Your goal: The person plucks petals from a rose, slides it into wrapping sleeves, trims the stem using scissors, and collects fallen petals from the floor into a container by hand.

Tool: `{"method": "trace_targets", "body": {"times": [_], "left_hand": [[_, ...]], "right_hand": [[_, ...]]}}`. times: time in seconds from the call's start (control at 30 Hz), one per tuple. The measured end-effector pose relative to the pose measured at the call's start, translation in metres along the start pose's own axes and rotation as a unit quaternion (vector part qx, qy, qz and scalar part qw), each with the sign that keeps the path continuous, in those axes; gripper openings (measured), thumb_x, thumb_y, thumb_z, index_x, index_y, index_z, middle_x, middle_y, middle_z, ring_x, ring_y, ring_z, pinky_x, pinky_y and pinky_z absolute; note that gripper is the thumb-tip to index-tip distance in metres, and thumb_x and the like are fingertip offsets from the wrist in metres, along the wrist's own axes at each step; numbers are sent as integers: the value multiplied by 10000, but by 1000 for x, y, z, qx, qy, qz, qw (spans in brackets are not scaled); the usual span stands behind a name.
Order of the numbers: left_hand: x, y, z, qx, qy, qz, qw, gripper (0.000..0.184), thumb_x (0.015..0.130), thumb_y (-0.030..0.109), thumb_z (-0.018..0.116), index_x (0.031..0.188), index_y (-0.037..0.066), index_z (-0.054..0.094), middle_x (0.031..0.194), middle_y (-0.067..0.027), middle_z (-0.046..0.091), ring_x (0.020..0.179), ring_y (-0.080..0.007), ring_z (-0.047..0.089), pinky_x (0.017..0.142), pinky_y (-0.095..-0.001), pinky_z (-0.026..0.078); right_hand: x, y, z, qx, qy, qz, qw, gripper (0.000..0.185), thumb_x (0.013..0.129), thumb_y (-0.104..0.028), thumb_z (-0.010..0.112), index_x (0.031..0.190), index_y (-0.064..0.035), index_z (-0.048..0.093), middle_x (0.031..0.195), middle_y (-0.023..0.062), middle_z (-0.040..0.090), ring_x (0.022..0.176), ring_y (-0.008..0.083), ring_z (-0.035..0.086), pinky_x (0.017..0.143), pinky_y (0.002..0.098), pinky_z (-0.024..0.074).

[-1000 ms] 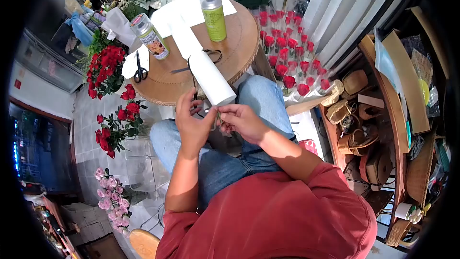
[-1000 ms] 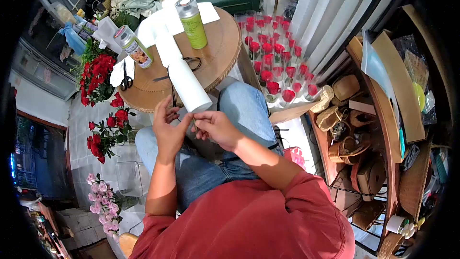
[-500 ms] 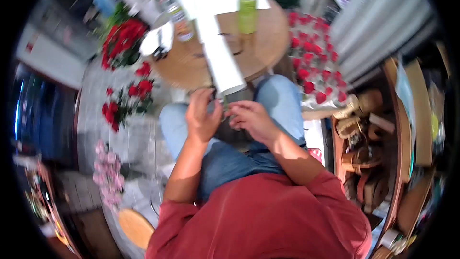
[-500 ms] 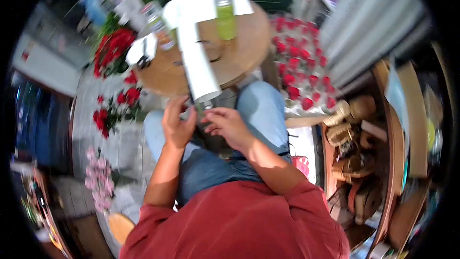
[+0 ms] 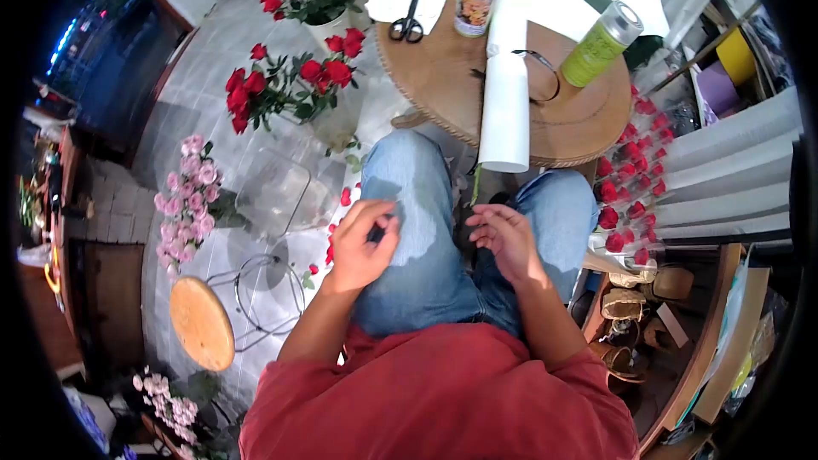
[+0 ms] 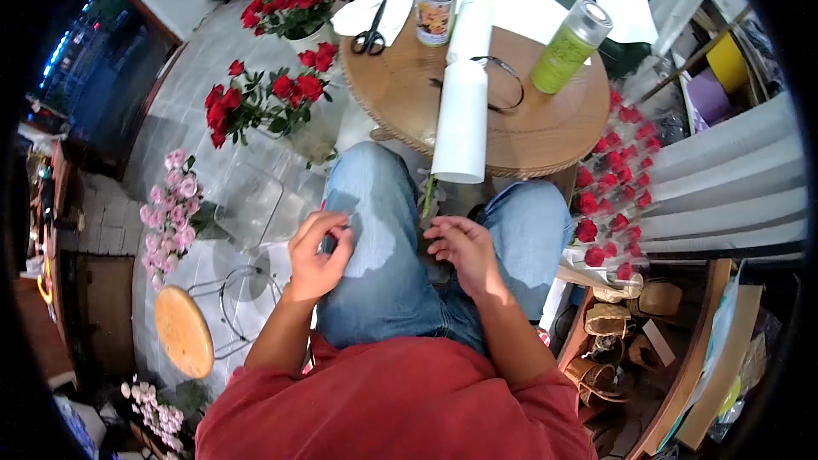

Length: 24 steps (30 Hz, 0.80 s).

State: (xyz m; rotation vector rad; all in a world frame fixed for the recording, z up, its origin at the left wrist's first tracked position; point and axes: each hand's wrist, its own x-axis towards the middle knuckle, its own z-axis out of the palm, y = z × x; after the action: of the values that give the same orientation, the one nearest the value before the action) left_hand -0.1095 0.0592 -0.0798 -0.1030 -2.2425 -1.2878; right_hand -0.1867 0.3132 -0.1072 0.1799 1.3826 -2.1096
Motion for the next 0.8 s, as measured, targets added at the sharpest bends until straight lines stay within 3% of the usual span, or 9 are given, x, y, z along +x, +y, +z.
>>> {"method": "trace_targets", "body": {"times": [0.2,0.27,0.37,0.53,0.6,0.8], "left_hand": [[-1,-28,-19,43,30,-91,995,189,804,-34,693,992,-22,673,940,-127,673,675,-162,628,632,-271,516],[-3,-46,-27,63,35,-75,995,167,809,-30,687,975,-19,671,925,-127,673,668,-168,631,627,-276,517],[-8,-62,-49,114,64,-99,986,91,825,-15,670,916,-10,660,861,-126,671,635,-200,639,604,-299,516],[-20,-123,-135,239,162,-153,945,135,880,19,660,1004,-24,690,791,-107,670,627,-138,610,589,-261,486],[-23,-146,-171,257,242,-305,884,152,865,51,675,1000,-17,690,820,-122,689,623,-173,639,597,-301,509],[-20,-192,-209,287,181,-305,890,160,844,68,684,980,-12,711,853,-138,708,636,-185,642,622,-320,517]], "right_hand": [[3,19,1,-71,27,8,997,191,964,-110,617,1100,23,634,918,116,707,724,151,658,648,253,514],[1,23,5,-93,19,6,995,179,951,-100,638,1085,20,636,897,116,707,703,144,653,635,252,515],[-11,26,15,-119,-30,47,991,157,922,-76,685,1043,17,650,848,99,703,661,119,633,596,239,499],[-31,30,56,-177,-163,127,962,74,912,-55,701,944,3,667,714,56,666,535,86,577,480,224,438],[-29,37,68,-173,-181,139,958,104,928,-97,702,927,-1,662,611,28,618,472,73,540,420,229,394],[-14,41,78,-225,-125,128,958,236,994,-171,617,859,22,634,469,21,517,334,90,454,330,254,336]]}}
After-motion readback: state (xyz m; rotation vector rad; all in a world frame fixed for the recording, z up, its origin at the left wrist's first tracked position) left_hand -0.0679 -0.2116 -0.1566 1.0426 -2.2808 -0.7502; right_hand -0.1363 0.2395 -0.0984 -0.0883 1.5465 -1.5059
